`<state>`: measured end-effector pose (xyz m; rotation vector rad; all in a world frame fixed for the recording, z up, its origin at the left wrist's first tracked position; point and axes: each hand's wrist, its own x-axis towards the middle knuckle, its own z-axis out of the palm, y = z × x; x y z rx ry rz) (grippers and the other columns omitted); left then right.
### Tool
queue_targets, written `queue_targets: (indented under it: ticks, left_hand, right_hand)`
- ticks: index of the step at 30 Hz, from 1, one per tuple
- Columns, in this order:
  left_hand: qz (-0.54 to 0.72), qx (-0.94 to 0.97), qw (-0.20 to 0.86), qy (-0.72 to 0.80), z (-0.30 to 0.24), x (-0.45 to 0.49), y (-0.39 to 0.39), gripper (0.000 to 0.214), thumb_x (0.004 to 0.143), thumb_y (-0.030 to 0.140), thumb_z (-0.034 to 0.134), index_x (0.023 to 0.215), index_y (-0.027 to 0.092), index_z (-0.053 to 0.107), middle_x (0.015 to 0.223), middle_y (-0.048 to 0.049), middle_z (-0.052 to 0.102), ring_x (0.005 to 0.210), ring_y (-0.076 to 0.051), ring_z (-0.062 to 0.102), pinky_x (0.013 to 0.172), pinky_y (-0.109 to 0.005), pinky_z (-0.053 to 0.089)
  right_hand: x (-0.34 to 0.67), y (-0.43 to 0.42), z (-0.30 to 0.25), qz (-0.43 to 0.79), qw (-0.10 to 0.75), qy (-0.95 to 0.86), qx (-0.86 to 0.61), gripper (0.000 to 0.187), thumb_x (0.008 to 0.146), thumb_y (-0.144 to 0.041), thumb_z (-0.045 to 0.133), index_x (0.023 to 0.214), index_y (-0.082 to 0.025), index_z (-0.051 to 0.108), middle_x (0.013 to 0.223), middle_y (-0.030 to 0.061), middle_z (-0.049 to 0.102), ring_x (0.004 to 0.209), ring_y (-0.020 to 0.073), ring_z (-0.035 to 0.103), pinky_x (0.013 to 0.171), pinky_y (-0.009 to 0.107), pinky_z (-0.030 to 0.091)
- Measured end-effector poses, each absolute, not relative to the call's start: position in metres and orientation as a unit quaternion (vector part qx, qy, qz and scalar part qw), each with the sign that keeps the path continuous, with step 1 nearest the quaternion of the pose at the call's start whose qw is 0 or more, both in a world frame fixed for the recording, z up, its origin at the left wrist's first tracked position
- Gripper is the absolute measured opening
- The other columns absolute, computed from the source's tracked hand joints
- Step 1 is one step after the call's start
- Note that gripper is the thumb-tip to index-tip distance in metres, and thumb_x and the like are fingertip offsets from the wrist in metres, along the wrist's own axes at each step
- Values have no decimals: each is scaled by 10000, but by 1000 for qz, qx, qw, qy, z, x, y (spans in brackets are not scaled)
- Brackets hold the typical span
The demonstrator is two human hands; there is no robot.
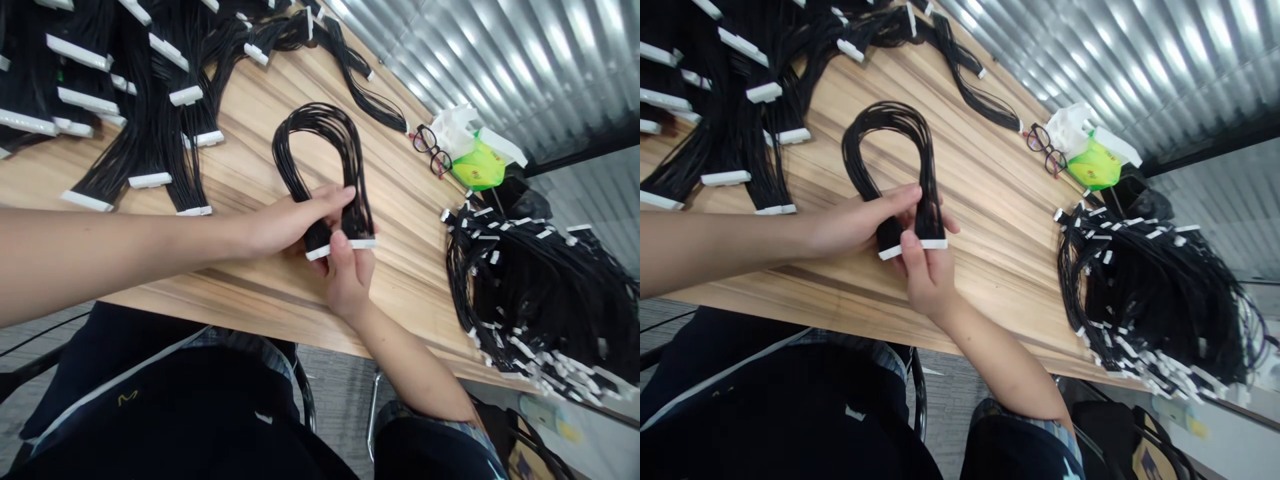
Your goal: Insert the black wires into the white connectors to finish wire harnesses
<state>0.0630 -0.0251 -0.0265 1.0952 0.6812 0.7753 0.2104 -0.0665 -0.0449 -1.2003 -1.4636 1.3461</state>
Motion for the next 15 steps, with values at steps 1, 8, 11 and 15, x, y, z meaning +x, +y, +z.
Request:
queue_targets:
  ticks: [1,8,11,15]
  left_hand:
    - [335,530,702,338,-25,59,-22,529,1048,633,332,1083,182,605,899,-39,742,695,-134,644,609,-235,502]
    - [397,826,220,334,-3,19,4,627,962,715,539,639,198,687,566,12,536,595,-66,390,683,-246,351]
    - [370,859,220,277,1,19,6,551,986,703,460,833,313,817,724,3,685,595,-78,424,678,-267,342]
    - [384,835,260,296,-3,22,5,566,996,694,437,807,322,819,778,-34,710,569,-95,393,661,-290,351]
  right_hand:
    - [209,-66,-42,516,429,-571,-473,421,944,-696,525,868,-282,502,728,-26,418,559,131,437,451,282,326]
    - [213,-60,-28,383,578,-548,-467,371,979,-534,519,763,-297,334,619,-79,214,447,117,293,403,271,244]
    - [217,-61,-30,388,582,-550,-457,333,981,-515,525,781,-298,370,623,-67,266,461,127,339,410,281,260]
    - [219,-65,-36,386,555,-574,-462,356,988,-581,511,802,-301,394,641,-50,332,488,141,367,416,300,298]
